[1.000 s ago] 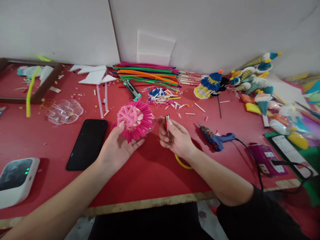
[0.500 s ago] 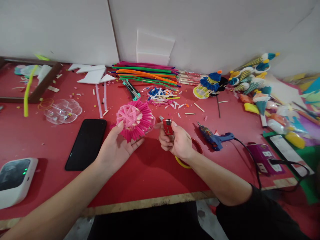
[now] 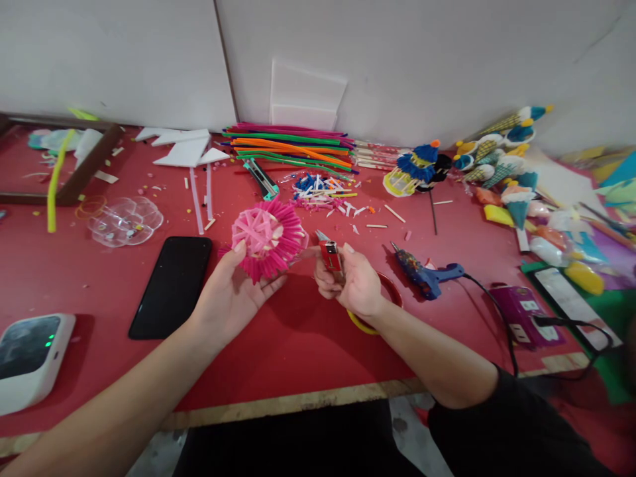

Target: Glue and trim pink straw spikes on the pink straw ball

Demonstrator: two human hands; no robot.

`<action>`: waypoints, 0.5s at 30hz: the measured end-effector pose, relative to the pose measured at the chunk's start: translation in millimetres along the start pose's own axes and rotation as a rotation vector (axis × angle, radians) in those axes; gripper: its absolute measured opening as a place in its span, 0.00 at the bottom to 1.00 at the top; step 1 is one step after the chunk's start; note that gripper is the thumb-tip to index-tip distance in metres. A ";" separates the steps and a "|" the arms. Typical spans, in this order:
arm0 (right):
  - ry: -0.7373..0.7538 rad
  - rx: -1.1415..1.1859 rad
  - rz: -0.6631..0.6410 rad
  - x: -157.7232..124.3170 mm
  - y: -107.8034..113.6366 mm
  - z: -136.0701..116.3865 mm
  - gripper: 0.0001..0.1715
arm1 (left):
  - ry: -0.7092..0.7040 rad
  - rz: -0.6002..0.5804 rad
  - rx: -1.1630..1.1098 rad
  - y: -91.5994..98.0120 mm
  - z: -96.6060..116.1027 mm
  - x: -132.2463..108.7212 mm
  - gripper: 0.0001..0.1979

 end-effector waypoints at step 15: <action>0.069 0.047 0.102 -0.8 0.5 -6.1 0.28 | 0.010 0.029 0.002 0.3 -1.2 0.4 0.13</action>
Point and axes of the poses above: each hand's wrist, its own x-axis towards the middle knuckle, its own y-axis out of the back of the hand, z = x × y, the point moved 8 cm from there along x, towards the middle knuckle, and after that the axes turned 3 degrees about -y, right-handed, at the moved point
